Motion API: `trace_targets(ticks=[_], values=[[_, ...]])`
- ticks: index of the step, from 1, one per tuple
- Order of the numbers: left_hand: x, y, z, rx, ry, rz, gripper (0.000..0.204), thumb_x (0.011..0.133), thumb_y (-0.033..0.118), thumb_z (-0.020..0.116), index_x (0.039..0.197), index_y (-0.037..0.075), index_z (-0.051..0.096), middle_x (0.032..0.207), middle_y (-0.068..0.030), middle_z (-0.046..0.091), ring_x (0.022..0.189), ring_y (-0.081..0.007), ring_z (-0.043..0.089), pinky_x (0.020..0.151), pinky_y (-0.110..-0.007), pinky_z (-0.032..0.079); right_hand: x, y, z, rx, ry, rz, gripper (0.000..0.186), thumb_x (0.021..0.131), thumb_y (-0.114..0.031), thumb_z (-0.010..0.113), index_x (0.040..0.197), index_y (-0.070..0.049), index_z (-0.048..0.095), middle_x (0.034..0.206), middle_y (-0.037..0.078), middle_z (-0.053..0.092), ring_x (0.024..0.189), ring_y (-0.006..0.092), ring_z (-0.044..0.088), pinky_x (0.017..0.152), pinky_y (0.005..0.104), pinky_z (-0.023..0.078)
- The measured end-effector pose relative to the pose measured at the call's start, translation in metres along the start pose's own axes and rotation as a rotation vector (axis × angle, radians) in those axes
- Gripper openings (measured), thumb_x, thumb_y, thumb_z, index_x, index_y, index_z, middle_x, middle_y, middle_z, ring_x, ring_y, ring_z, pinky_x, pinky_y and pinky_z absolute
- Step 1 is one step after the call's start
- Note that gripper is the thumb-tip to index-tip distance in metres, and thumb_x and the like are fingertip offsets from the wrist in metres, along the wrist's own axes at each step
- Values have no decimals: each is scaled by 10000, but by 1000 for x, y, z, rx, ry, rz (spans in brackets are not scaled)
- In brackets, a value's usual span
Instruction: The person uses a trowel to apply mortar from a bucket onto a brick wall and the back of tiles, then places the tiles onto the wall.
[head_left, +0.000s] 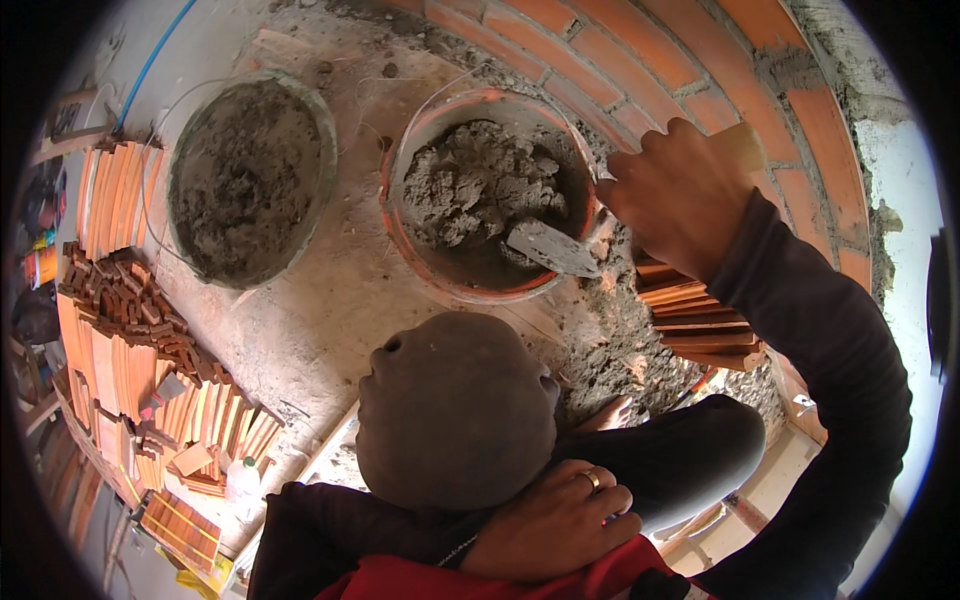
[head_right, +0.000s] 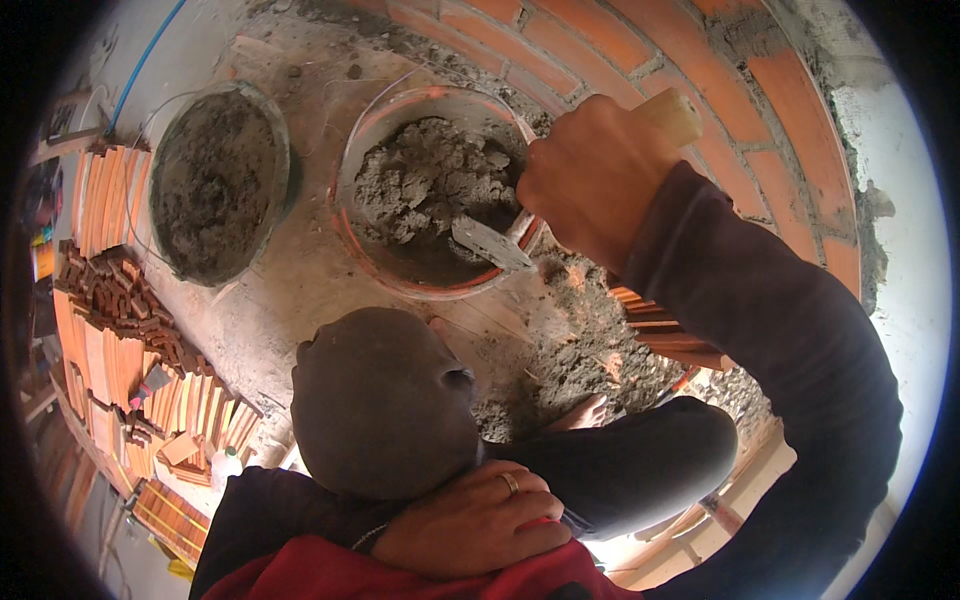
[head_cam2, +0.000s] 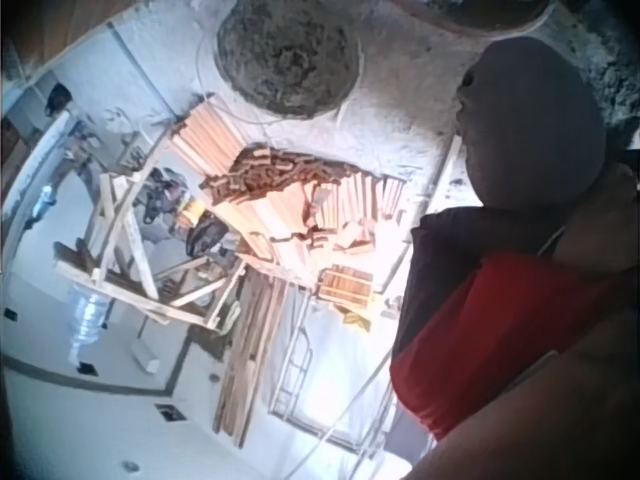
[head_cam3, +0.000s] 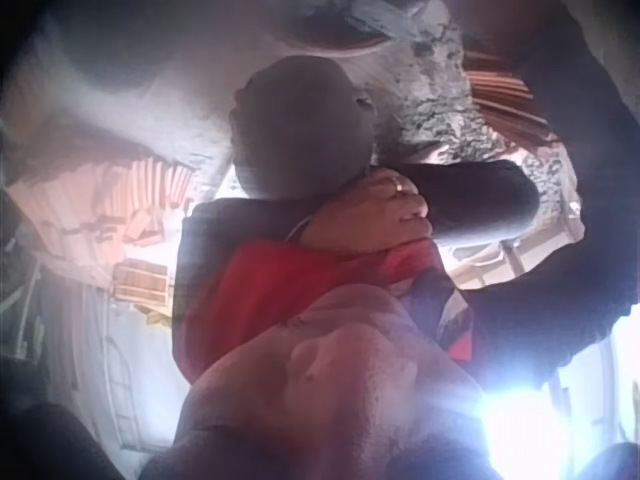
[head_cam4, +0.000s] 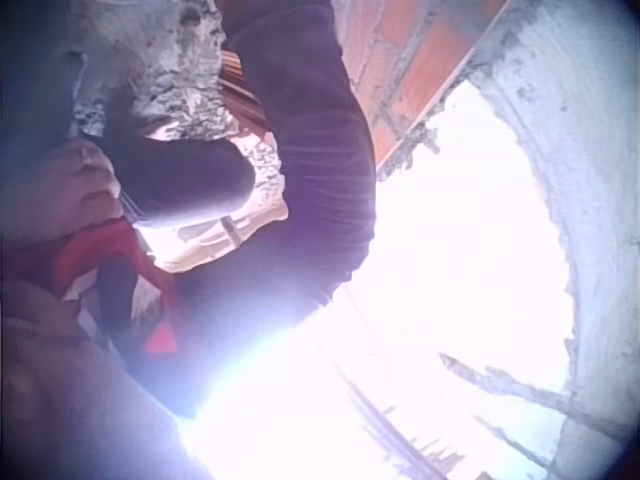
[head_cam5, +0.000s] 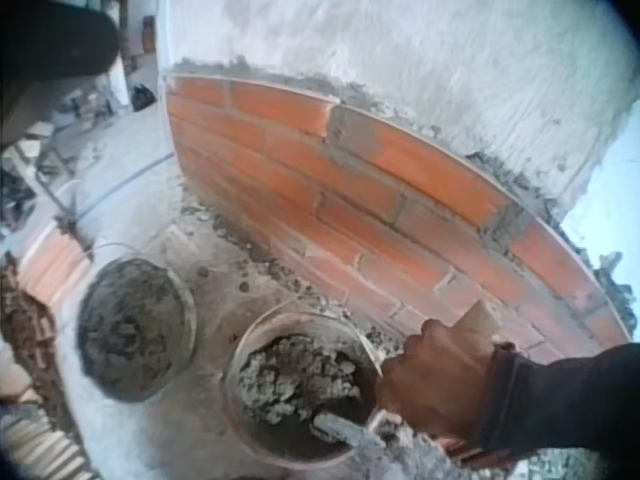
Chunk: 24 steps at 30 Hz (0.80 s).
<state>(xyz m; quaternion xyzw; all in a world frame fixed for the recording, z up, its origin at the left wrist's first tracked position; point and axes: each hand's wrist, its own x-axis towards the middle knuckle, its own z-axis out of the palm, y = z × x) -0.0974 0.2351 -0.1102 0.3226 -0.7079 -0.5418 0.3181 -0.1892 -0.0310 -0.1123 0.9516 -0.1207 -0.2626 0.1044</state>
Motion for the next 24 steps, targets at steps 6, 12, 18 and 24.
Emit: trace_targets(ticks=[6, 12, 18, 24], values=[[1, -2, -2, -34, -15, 18, 278, 843, 168, 572, 1105, 94, 631, 1099, -77, 598, 1097, -254, 581, 1015, -384, 440, -1, 3, 48, 271, -99, 50, 320, 728, -104, 646, 1033, -140, 733, 799, 59, 670, 750, 289, 670, 671, 451, 532], [2, -2, 5, -39, 93, 14, 144, 856, 188, 545, 930, 91, 622, 977, -76, 597, 1054, -247, 572, 963, -373, 421, -24, -23, 111, 659, 105, 157, 323, 763, -129, 605, 1064, -105, 720, 791, 133, 678, 706, 332, 666, 627, 461, 539], [-2, -2, 11, -37, 87, 26, 161, 871, 205, 527, 949, 99, 618, 1001, -75, 604, 1048, -250, 580, 945, -367, 427, -40, -66, 144, 1191, 170, 401, 291, 771, -160, 698, 1029, -27, 707, 877, 197, 690, 804, 376, 673, 737, 454, 540], [7, 7, 7, 5, -74, -11, 213, 870, 199, 527, 1030, 103, 629, 1047, -61, 616, 1089, -245, 583, 967, -376, 432, -73, -59, 150, 1417, 437, 434, 266, 749, -73, 674, 1004, 2, 690, 837, 185, 675, 759, 312, 686, 686, 378, 524]])
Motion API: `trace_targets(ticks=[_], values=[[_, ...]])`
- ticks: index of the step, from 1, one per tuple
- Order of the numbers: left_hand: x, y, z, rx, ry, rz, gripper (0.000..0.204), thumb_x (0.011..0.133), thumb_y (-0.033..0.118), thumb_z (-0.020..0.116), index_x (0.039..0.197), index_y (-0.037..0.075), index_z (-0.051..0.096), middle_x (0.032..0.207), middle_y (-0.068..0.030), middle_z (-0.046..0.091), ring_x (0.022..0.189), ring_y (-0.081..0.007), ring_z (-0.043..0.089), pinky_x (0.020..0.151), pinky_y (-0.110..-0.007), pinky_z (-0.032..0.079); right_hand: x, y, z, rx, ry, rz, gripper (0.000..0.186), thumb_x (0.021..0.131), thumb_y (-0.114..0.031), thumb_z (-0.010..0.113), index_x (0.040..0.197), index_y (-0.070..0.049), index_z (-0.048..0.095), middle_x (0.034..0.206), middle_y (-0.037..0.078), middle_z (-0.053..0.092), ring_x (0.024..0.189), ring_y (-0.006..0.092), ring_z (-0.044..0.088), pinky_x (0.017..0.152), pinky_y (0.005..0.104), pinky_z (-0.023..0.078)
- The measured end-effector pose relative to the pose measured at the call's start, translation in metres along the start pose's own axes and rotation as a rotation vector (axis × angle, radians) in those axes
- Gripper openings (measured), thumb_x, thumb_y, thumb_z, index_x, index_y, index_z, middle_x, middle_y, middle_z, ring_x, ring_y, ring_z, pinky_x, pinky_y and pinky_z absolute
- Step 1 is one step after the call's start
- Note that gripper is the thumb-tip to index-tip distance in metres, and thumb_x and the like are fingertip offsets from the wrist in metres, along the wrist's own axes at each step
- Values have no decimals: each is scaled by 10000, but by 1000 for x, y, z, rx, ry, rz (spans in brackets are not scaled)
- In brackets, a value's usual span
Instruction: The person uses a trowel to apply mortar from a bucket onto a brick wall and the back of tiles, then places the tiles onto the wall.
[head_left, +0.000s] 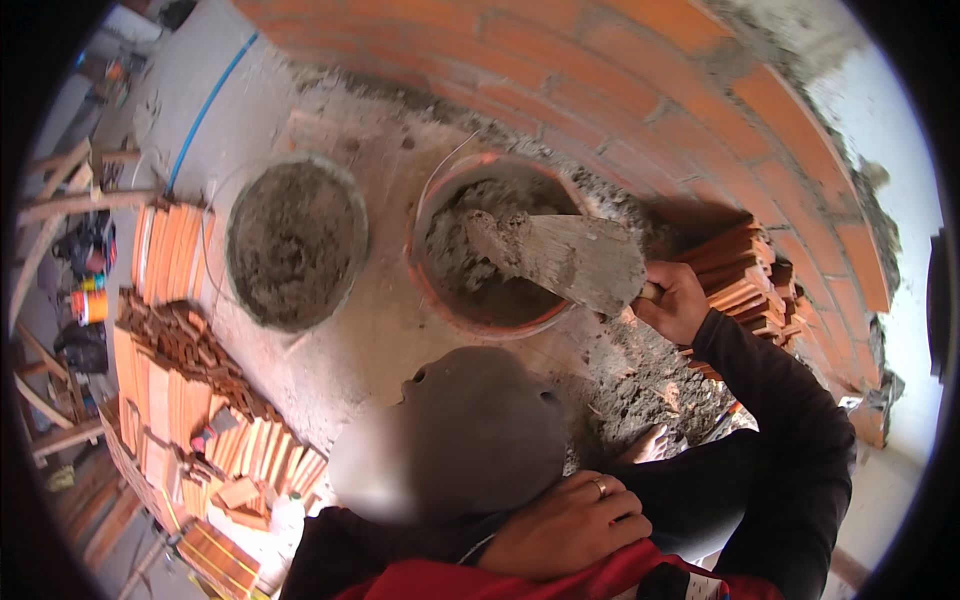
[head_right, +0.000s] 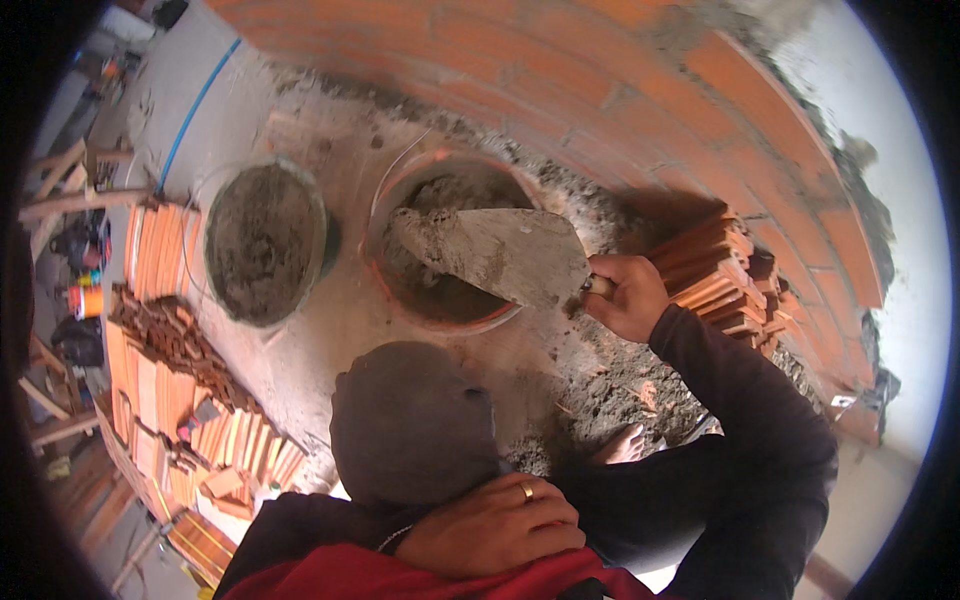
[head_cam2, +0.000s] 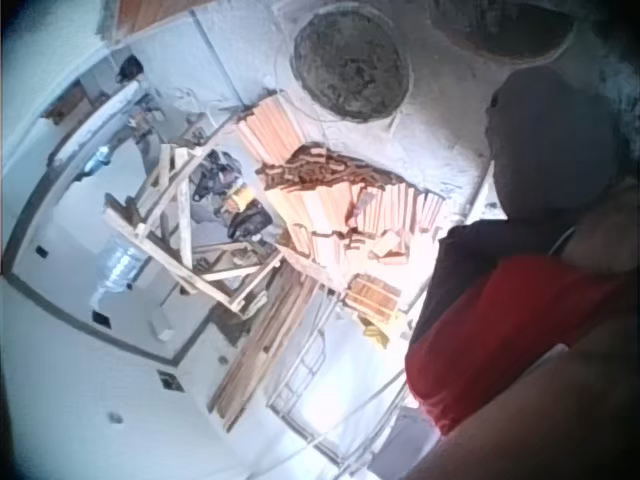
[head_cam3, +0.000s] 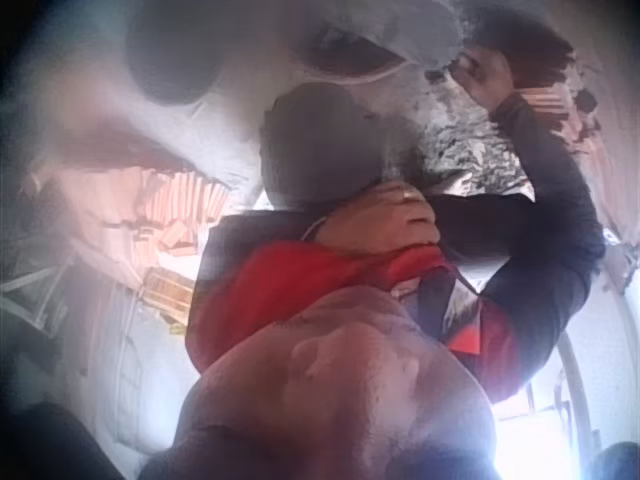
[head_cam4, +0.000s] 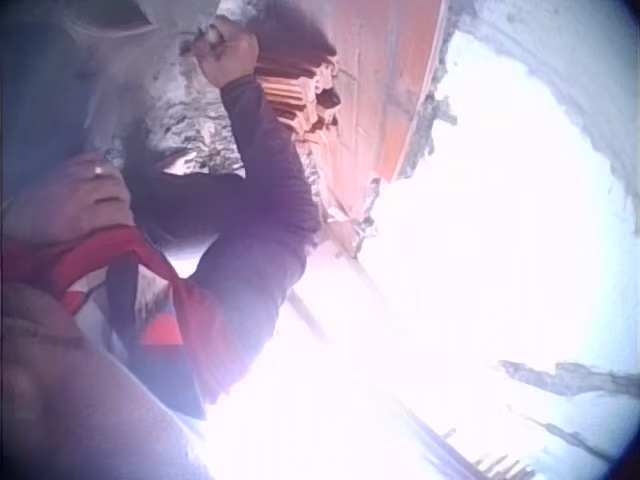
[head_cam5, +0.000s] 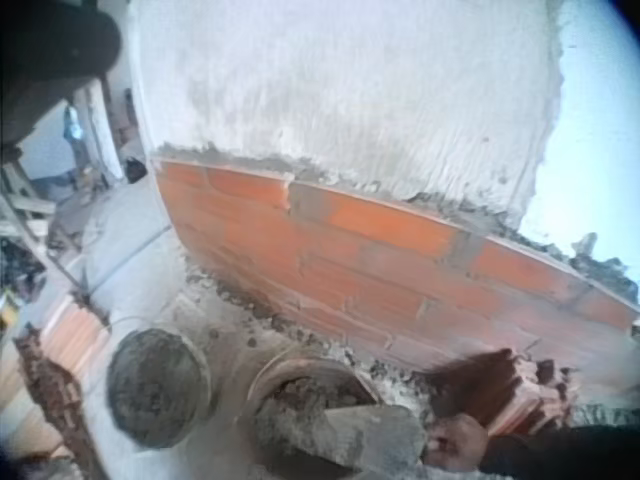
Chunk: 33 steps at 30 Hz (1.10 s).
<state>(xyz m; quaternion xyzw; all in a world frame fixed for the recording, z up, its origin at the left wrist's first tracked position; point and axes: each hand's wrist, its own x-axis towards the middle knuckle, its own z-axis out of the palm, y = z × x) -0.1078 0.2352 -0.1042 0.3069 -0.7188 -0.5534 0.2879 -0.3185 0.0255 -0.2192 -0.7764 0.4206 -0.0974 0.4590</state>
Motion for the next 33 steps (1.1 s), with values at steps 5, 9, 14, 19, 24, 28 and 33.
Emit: trace_targets(ticks=[5, 9, 14, 19, 24, 28, 33], values=[[20, 5, 12, 157, -123, 15, 282, 859, 223, 604, 1114, 105, 635, 1120, -67, 624, 1096, -267, 592, 976, -407, 442, -65, -4, -70, 77, 189, -214, 256, 770, -13, 642, 1022, -3, 689, 790, 95, 675, 708, 179, 656, 658, 329, 521], [48, 5, 17, 247, -264, -3, 361, 843, 277, 694, 1152, 100, 639, 1113, -73, 655, 1078, -273, 607, 972, -406, 447, -155, 17, -105, 258, 400, -132, 225, 820, 3, 652, 1042, 6, 687, 813, 93, 697, 734, 169, 651, 706, 310, 525], [86, 27, 50, 379, -342, -46, 370, 849, 316, 736, 1111, 71, 644, 1116, -99, 661, 1074, -299, 610, 935, -405, 459, -289, 38, -105, -25, 843, 197, 213, 787, -60, 703, 990, 6, 697, 731, 159, 662, 624, 225, 647, 638, 345, 517], [114, 25, 77, 429, -344, -66, 359, 862, 292, 730, 1107, 45, 641, 1113, -129, 663, 1061, -326, 611, 924, -405, 461, -368, 105, -98, -212, 1124, 501, 216, 834, -205, 757, 809, -18, 652, 552, 101, 544, 501, 229, 567, 530, 369, 449], [133, 1, 90, 483, -298, -66, 328, 869, 274, 717, 1085, 38, 647, 1057, -141, 672, 1006, -351, 628, 903, -427, 474, -383, 147, -116, -318, 1236, 657, 270, 865, -295, 715, 821, -41, 632, 565, 140, 528, 558, 356, 564, 555, 422, 437], [149, -6, 100, 502, -298, -142, 315, 873, 260, 709, 1071, 22, 651, 1051, -168, 663, 1002, -363, 624, 886, -423, 484, -371, 165, -131, -331, 1279, 578, 297, 886, -342, 678, 896, -46, 668, 621, 158, 588, 649, 374, 617, 614, 457, 468], [160, -10, 105, 509, -297, -159, 303, 877, 243, 711, 1069, 16, 654, 1046, -176, 663, 999, -364, 629, 882, -415, 487, -372, 183, -140, -176, 1219, 615, 357, 847, -366, 710, 968, -31, 708, 662, 159, 617, 662, 372, 619, 632, 443, 479]])
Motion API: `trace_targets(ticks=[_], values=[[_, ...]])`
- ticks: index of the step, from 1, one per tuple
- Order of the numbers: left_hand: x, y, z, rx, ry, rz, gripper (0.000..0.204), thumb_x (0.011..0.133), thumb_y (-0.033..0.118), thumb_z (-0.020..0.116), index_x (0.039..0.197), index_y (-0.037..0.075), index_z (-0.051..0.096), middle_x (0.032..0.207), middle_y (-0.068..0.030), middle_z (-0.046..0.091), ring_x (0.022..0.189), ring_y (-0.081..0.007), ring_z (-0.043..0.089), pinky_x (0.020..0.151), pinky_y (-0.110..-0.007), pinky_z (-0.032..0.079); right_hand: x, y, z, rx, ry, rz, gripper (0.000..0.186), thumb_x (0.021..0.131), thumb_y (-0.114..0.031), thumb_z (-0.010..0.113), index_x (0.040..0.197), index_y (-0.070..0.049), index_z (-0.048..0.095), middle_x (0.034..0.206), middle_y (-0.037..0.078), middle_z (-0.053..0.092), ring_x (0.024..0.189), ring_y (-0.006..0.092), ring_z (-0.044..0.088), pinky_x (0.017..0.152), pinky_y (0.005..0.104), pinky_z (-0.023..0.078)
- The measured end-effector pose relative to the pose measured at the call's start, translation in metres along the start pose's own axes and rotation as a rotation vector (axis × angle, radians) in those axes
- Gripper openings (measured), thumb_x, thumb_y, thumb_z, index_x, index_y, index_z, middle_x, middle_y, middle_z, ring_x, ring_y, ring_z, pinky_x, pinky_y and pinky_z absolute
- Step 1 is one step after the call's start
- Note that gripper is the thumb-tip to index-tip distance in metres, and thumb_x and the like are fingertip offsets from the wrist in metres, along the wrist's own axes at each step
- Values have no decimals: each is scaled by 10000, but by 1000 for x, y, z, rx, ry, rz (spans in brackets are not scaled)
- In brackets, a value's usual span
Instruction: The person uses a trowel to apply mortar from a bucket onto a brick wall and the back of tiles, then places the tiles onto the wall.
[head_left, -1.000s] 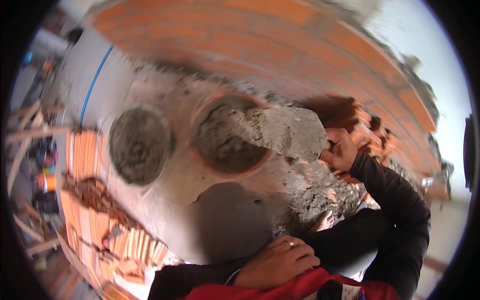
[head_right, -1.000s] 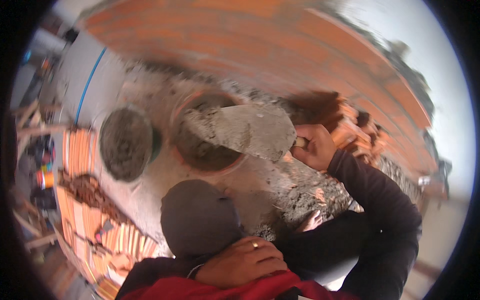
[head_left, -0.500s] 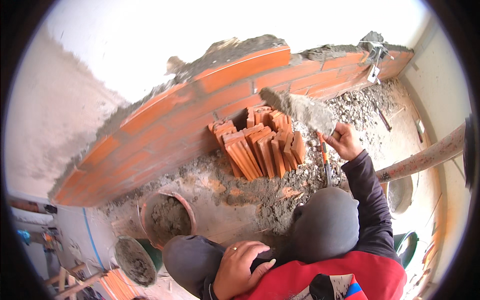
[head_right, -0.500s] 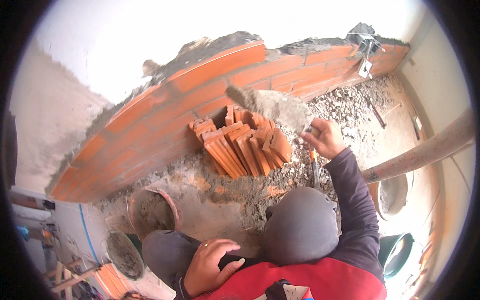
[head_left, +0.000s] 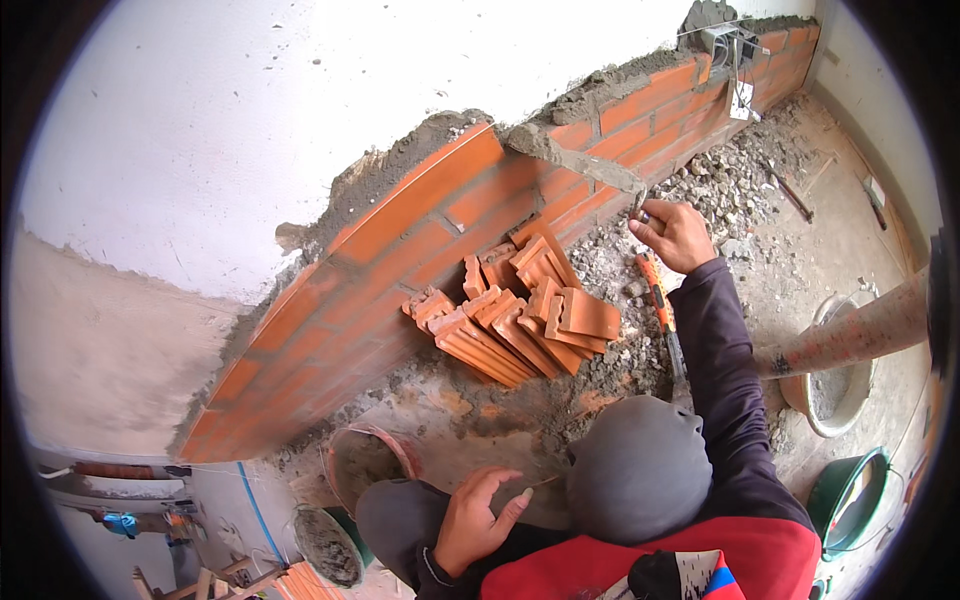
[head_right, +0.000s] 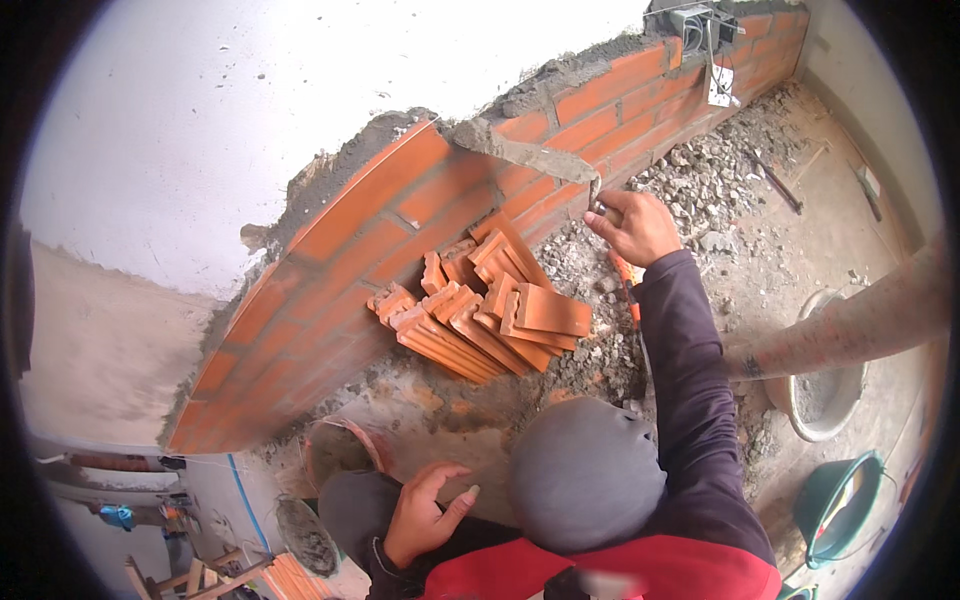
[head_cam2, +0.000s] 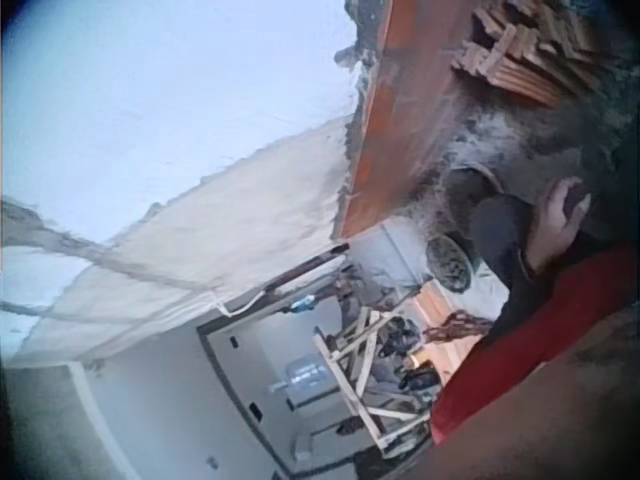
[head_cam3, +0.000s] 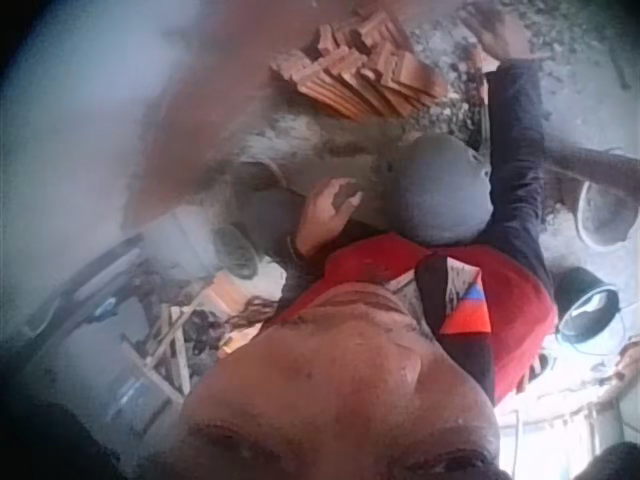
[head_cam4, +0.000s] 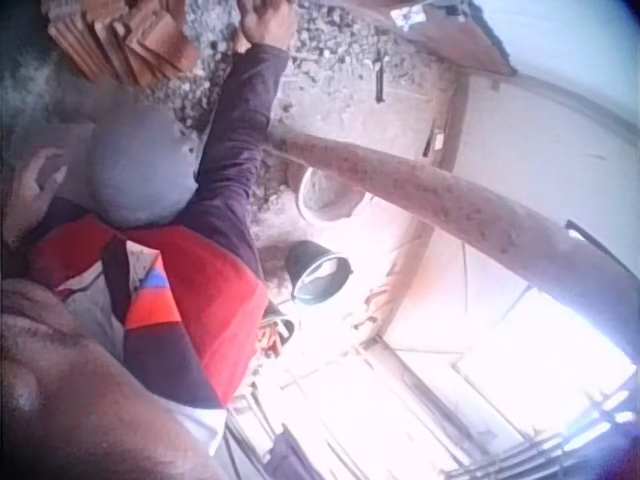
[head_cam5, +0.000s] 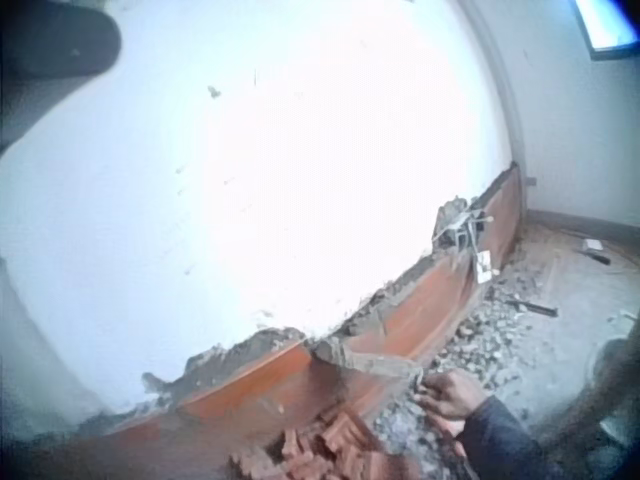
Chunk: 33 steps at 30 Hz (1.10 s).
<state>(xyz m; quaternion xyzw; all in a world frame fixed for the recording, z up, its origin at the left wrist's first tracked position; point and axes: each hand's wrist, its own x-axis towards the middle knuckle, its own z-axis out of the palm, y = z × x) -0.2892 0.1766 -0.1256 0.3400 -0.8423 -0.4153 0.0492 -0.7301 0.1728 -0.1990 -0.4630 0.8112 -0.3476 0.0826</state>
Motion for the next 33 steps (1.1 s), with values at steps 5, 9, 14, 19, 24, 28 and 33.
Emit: trace_targets(ticks=[5, 9, 14, 19, 24, 28, 33], values=[[6, -7, 1, 4, -18, -3, 309, 878, 239, 710, 1076, 7, 654, 1054, -181, 663, 1001, -367, 633, 890, -409, 490, 10, 8, -8, 138, 30, -84, 326, 870, -325, 707, 1023, -37, 702, 725, 183, 636, 713, 376, 631, 658, 444, 483], [9, -6, 0, -1, -30, -9, 326, 879, 245, 709, 1086, 0, 650, 1056, -187, 663, 1003, -373, 634, 893, -409, 492, 16, 11, 1, 32, 184, -109, 290, 931, -318, 635, 1087, -78, 688, 786, 176, 669, 780, 391, 643, 700, 454, 489], [10, -7, 0, 5, -35, -13, 336, 881, 260, 706, 1088, 1, 651, 1062, -187, 662, 1018, -375, 627, 902, -411, 487, 28, 9, -6, 52, 94, -9, 315, 978, -351, 556, 1088, -83, 679, 800, 169, 673, 820, 379, 652, 713, 453, 487], [10, -9, 1, 13, -48, -14, 339, 881, 269, 704, 1095, 11, 654, 1068, -182, 660, 1035, -374, 618, 913, -418, 479, 34, 38, 25, 444, -69, 122, 357, 1011, -370, 512, 964, -50, 662, 686, 65, 583, 684, 206, 584, 646, 366, 457], [6, -10, 0, 16, -40, 8, 339, 882, 270, 703, 1102, 17, 655, 1072, -181, 658, 1031, -375, 617, 915, -424, 475, -4, 50, 57, 680, -42, 227, 355, 1033, -322, 453, 859, -43, 586, 615, -2, 501, 565, 140, 480, 555, 311, 402], [2, -8, -1, 21, -19, 45, 336, 884, 272, 699, 1102, 20, 655, 1069, -181, 657, 1018, -375, 616, 905, -429, 474, -35, 23, 53, 400, 149, 122, 323, 1025, -312, 460, 895, -49, 595, 596, 87, 540, 555, 246, 552, 557, 394, 429], [4, -6, -1, -4, -35, 44, 339, 882, 284, 700, 1091, 21, 656, 1059, -174, 658, 993, -364, 616, 884, -430, 476, -23, -34, 27, -16, 227, -93, 259, 995, -292, 504, 930, -67, 615, 699, 201, 613, 678, 423, 611, 622, 504, 460]])
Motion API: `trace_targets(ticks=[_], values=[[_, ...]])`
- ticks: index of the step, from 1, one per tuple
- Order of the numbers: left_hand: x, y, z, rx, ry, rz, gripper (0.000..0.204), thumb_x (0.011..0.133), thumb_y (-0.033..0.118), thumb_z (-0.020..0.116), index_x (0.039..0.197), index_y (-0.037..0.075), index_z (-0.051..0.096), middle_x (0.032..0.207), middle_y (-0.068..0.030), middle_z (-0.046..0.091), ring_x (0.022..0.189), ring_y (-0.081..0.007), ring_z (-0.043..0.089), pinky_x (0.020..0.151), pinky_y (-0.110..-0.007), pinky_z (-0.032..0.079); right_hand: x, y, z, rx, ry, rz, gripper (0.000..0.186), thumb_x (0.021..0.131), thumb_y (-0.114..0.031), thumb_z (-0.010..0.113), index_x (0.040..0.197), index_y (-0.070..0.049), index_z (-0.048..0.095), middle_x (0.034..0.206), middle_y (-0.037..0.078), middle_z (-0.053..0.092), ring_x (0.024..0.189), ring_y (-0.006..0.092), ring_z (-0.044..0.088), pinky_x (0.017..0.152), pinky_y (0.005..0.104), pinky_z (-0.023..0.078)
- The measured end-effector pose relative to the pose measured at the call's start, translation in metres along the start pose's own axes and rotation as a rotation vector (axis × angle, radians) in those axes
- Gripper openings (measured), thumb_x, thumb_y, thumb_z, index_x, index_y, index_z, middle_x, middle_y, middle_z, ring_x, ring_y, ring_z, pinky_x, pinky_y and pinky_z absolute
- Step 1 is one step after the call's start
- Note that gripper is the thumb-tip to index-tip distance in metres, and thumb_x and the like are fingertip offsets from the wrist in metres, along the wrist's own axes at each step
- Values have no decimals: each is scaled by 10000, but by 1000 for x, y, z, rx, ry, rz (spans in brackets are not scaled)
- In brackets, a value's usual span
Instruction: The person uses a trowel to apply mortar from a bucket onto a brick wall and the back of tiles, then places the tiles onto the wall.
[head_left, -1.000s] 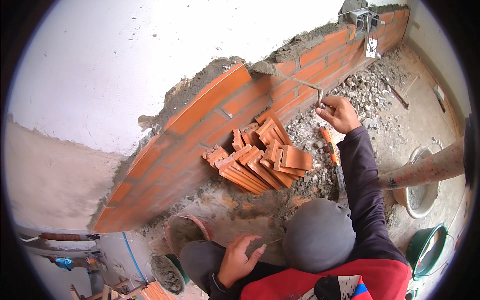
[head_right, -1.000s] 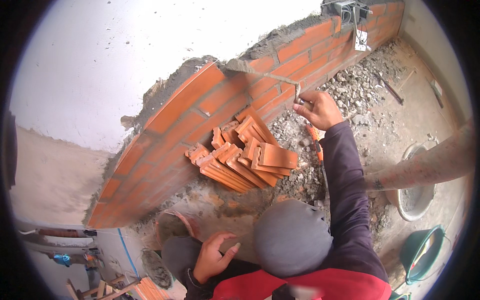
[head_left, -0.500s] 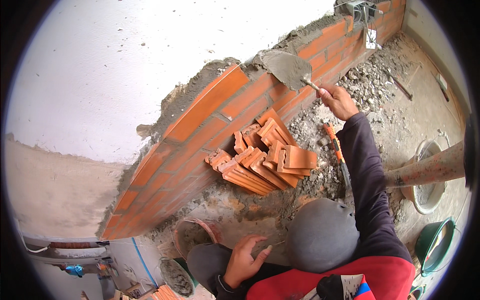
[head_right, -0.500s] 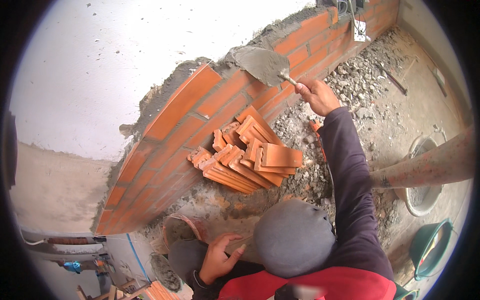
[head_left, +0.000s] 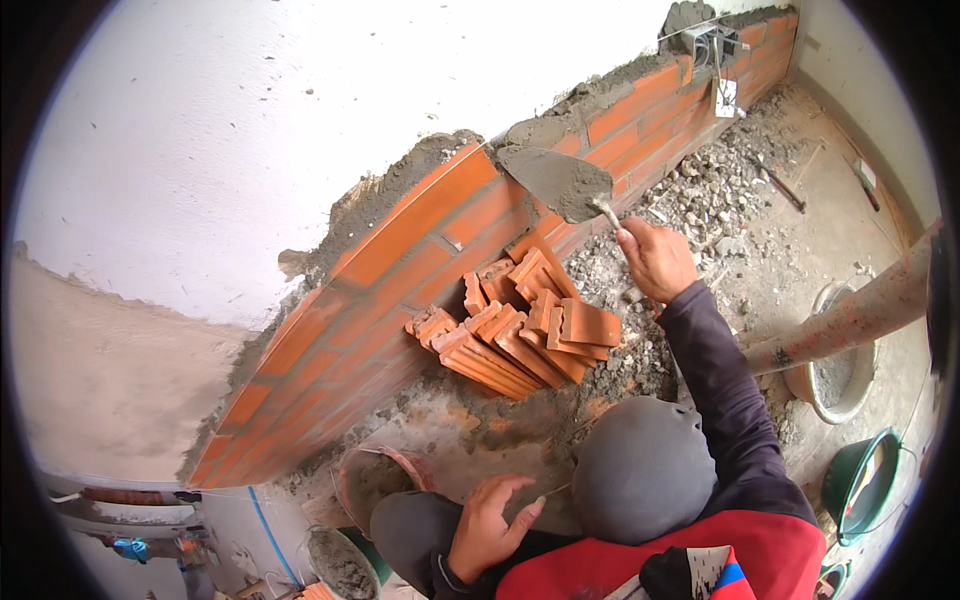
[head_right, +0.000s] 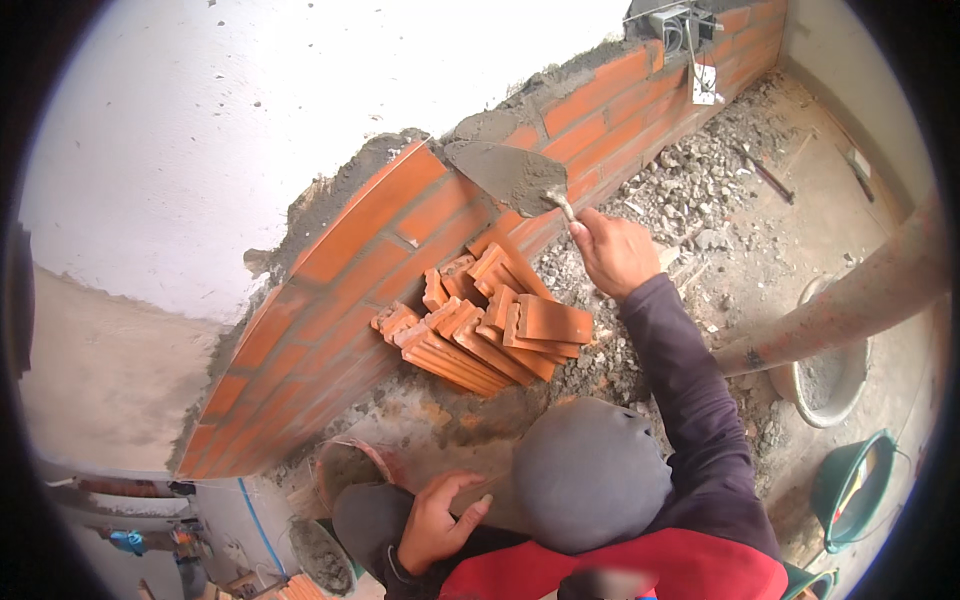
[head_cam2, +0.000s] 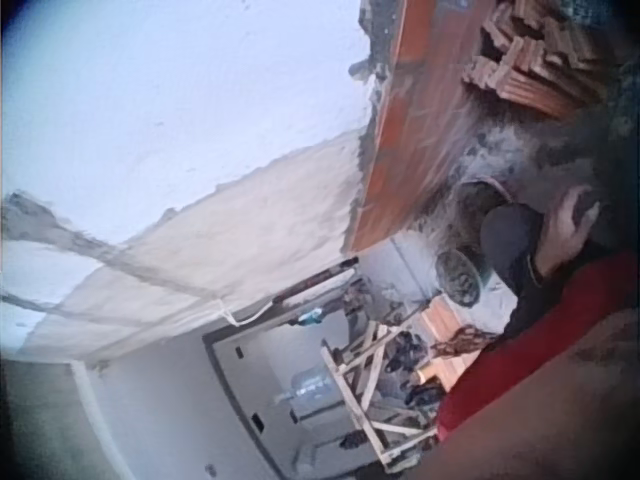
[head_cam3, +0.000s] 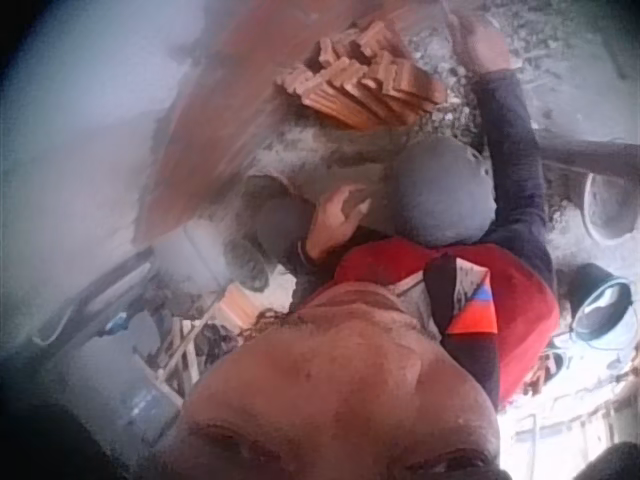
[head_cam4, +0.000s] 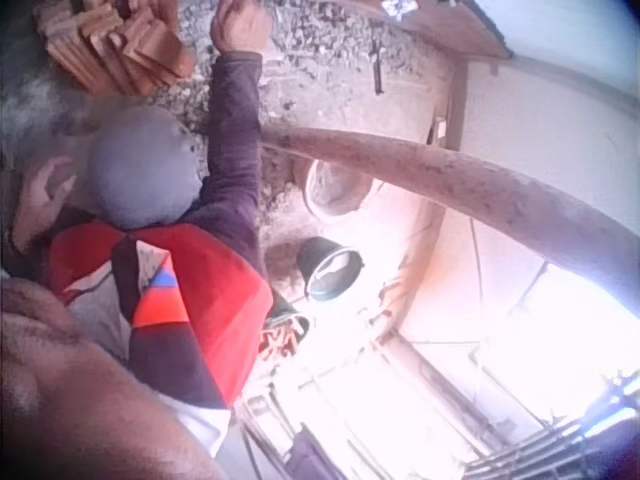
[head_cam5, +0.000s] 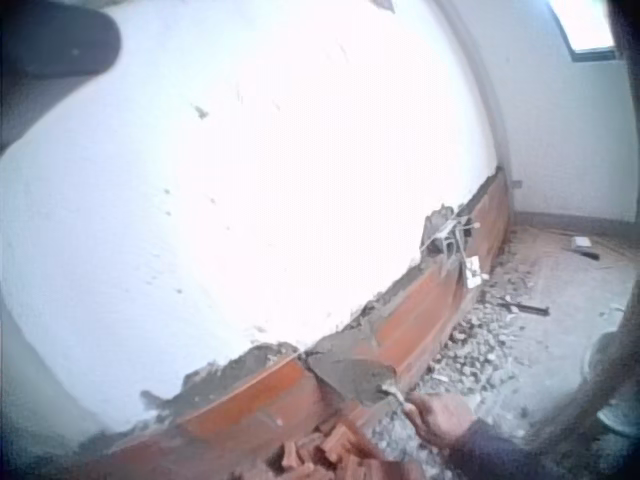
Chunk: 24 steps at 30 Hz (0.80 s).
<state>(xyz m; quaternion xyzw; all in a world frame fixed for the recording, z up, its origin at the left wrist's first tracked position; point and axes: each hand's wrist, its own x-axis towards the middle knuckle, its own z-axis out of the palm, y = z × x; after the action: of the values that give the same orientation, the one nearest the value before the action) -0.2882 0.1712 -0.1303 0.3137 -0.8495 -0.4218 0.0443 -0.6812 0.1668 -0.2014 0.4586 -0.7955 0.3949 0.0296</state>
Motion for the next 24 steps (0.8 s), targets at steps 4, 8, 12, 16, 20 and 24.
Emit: trace_targets(ticks=[4, 8, 12, 16, 20, 24], values=[[1, 3, 1, -39, 4, 74, 335, 883, 288, 699, 1084, 23, 655, 1060, -171, 662, 1003, -355, 619, 894, -431, 472, 17, 33, 3, -23, 33, 88, 280, 1005, -296, 490, 951, -53, 619, 724, 223, 614, 726, 451, 601, 649, 521, 454], [-4, 5, -6, -31, 3, 124, 351, 870, 279, 721, 1084, 8, 656, 1090, -173, 670, 1044, -353, 627, 914, -406, 490, 8, 32, -18, 39, 3, 193, 339, 1022, -313, 463, 949, -17, 611, 731, 256, 595, 740, 477, 580, 648, 515, 443], [-10, 2, -11, -58, 7, 176, 349, 877, 296, 718, 1083, 22, 653, 1102, -154, 672, 1055, -338, 621, 928, -408, 480, 11, -34, -70, -179, -77, 32, 347, 1013, -304, 474, 873, -18, 611, 711, 254, 596, 722, 481, 586, 644, 534, 448], [-11, 6, -16, -128, -12, 248, 340, 882, 300, 713, 1082, 33, 648, 1104, -135, 673, 1052, -327, 619, 945, -408, 469, 47, -66, -112, -307, -218, 44, 402, 1022, -307, 426, 876, 2, 637, 759, 255, 634, 755, 448, 628, 700, 520, 490], [-17, 8, -20, -217, -14, 307, 338, 877, 289, 721, 1086, 35, 647, 1110, -126, 670, 1049, -325, 618, 950, -411, 462, 85, -99, -137, -366, -517, 39, 436, 1028, -288, 407, 832, 37, 620, 746, 192, 651, 768, 382, 654, 709, 450, 522], [-23, 4, -28, -246, 3, 330, 338, 865, 271, 734, 1090, 34, 647, 1119, -128, 666, 1056, -323, 615, 951, -414, 459, 104, -118, -133, -336, -647, 264, 465, 1038, -327, 403, 831, 31, 615, 699, 162, 626, 644, 304, 639, 607, 419, 514]])
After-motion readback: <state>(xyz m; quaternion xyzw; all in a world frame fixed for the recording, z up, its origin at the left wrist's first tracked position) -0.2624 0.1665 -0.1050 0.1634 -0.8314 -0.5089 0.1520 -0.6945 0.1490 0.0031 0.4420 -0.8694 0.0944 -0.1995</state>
